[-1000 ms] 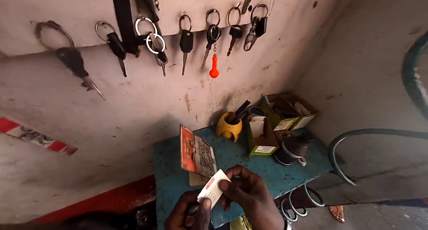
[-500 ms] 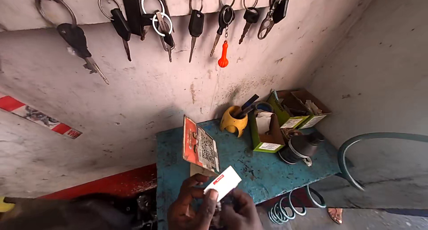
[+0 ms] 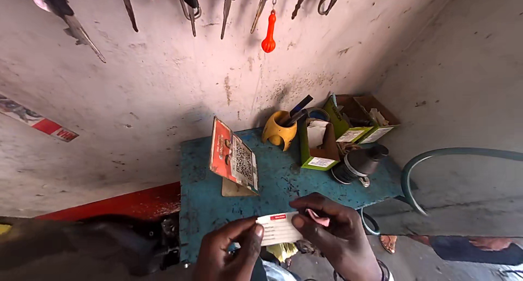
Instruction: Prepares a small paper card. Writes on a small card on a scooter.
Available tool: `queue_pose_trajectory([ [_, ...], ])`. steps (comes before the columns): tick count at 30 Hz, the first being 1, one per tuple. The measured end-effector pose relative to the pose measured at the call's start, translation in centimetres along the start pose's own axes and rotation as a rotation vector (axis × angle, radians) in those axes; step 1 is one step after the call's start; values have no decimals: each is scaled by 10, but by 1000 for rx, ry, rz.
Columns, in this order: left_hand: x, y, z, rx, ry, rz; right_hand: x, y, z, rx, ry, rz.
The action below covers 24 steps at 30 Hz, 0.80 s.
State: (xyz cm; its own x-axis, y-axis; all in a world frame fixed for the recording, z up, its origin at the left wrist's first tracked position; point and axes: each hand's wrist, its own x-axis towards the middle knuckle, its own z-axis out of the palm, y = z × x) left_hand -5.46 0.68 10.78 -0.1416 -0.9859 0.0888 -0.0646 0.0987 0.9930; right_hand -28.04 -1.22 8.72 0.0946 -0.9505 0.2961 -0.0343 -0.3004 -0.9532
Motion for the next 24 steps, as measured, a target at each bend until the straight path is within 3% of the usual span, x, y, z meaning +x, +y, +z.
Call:
queue_pose_trajectory([
  [6, -3, -4, -6, -114, -51, -22, -7, 2, 0, -33, -26, -28],
  [16, -1, -16, -2, -561, -122, -340, -20, 5, 6, -159, 105, -315],
  [20, 0, -20, -3, -407, -197, -86, -23, 6, 5, -157, 126, -326],
  [24, 0, -8, 0, -194, -76, 64, -20, 5, 7, -254, 224, -276],
])
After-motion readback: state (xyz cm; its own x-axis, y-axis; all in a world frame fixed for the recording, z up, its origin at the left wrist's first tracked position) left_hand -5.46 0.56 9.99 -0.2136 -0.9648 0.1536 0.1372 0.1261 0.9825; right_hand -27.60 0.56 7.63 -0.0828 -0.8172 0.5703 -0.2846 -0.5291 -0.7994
